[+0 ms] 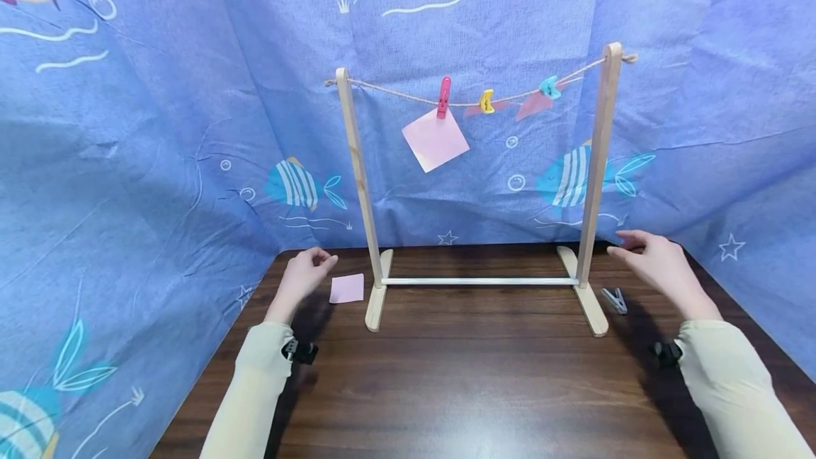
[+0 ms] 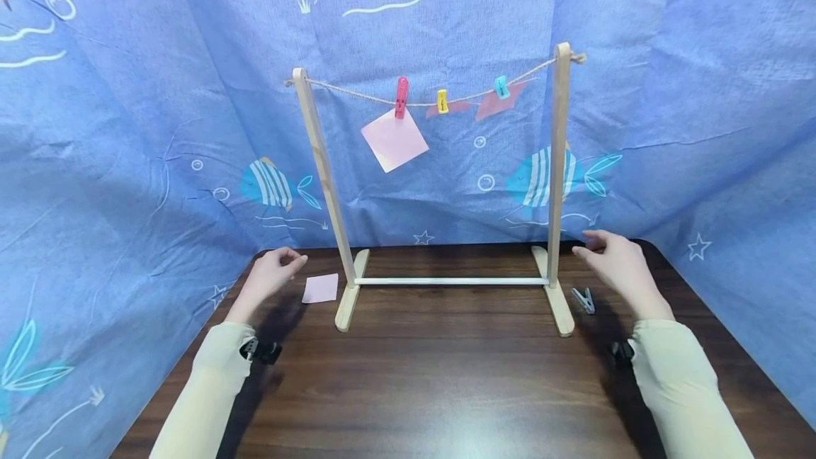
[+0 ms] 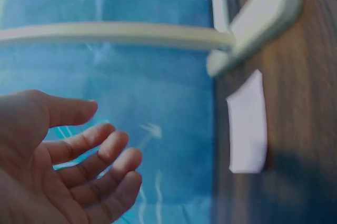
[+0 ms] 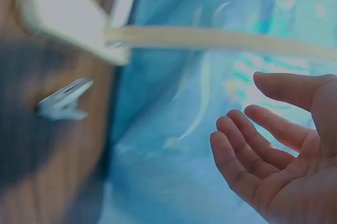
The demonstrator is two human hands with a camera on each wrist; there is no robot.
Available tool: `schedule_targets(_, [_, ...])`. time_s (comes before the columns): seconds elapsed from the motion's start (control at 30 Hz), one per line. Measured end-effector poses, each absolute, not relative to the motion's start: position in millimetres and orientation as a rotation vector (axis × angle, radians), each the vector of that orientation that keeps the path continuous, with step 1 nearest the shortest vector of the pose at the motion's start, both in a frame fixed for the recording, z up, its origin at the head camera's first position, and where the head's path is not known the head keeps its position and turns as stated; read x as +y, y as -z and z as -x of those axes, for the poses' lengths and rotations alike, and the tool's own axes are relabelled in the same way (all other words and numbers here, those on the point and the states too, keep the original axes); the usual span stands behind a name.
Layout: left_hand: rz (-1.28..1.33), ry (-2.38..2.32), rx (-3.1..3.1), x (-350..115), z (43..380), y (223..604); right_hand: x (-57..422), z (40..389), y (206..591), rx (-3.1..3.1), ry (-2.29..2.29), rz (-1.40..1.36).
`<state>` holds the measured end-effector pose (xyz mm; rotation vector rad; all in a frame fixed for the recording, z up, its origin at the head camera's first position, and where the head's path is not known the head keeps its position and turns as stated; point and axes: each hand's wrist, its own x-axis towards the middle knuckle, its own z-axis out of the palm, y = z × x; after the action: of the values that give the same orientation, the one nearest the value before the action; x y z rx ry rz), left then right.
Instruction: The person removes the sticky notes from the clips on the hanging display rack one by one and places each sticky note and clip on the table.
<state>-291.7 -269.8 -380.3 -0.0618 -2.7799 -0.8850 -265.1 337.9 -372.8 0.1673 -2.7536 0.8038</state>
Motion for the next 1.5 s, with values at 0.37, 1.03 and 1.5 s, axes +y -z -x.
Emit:
schedule_targets(0.37, [0.276, 1.087, -2.599, -219, 286, 339, 285, 256, 307, -2.638, -0.841, -0.161])
schedule_targets(1.03, [0.563, 1.392, -2.365, -161, 290, 280, 217, 249, 223, -1.944, -1.347, -0.323])
schedule_targets(1.5, [0.62, 1.934, -2.063, -116, 308, 271, 142, 263, 158, -1.828, -1.478, -0.548])
